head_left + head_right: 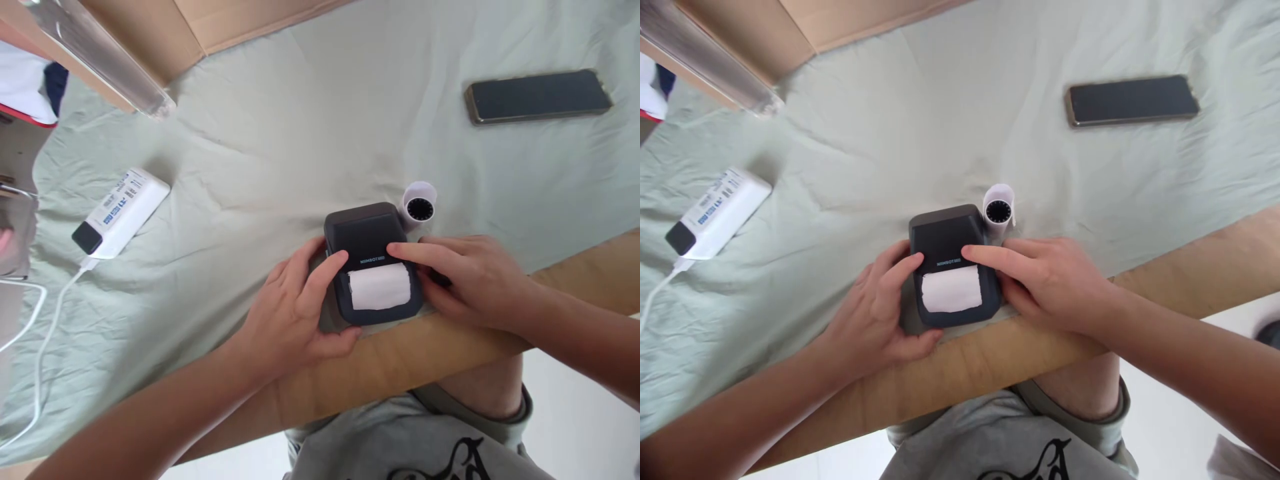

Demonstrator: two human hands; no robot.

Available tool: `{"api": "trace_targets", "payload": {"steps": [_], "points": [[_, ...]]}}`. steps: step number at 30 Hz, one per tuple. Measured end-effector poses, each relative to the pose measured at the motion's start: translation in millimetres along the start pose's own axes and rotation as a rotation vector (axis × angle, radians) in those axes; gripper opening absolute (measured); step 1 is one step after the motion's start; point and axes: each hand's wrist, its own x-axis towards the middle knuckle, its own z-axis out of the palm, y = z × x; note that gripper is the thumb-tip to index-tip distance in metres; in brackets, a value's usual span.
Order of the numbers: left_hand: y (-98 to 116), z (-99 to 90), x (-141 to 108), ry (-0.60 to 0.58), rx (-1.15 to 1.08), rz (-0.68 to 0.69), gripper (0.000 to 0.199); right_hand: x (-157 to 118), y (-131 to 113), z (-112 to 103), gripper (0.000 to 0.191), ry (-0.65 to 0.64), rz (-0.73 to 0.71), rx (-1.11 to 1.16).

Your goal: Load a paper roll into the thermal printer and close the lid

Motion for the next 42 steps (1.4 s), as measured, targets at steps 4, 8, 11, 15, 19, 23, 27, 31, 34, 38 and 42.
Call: {"api": "trace_targets", "payload": {"steps": [4,8,11,15,19,23,27,31,34,38,42], "points": [[-4,-1.8,-2,-0.075,0.007,-0.02,0.121,-2,1,-1,0.071,-0.02,0.019,-0.014],[-6,-4.9,-6,-0.138,0.036,0.03,0.121,-3,0,0,0.085,-0.055,0.007,-0.079],[-6,-4.7,-7,-0.137,0.056,0.037,0.126,-3,0,0,0.09,-0.066,-0.014,-0.096],[-3,-2.6,-7,-0.128,0.051,0.016,0.139,-3,2,-1,0.086,-0.093,-0.022,-0.097],[0,-0.5,-5,-0.119,0.034,0.004,0.147,-2,3,-1,0.082,-0.09,-0.02,-0.083],[1,-0.4,-5,-0.125,0.053,-0.002,0.144,1,-3,-5,0.079,-0.04,-0.015,-0.058],[4,-0.5,-6,-0.094,0.036,-0.005,0.135,7,-11,-15,0.05,0.034,0.02,-0.042],[5,-0.1,-5,-0.074,0.025,0.029,0.123,14,-18,-23,0.032,0.022,-0.054,-0.018],[5,0.0,-4,-0.072,0.012,0.038,0.118,20,-24,-27,0.03,0.047,-0.046,-0.06],[3,1.0,-5,-0.071,0.0,0.042,0.118,33,-28,-34,0.017,0.026,0.003,-0.115],[2,2.2,-6,-0.078,-0.013,0.035,0.12,47,-21,-43,0.014,-0.056,-0.037,-0.173]]}}
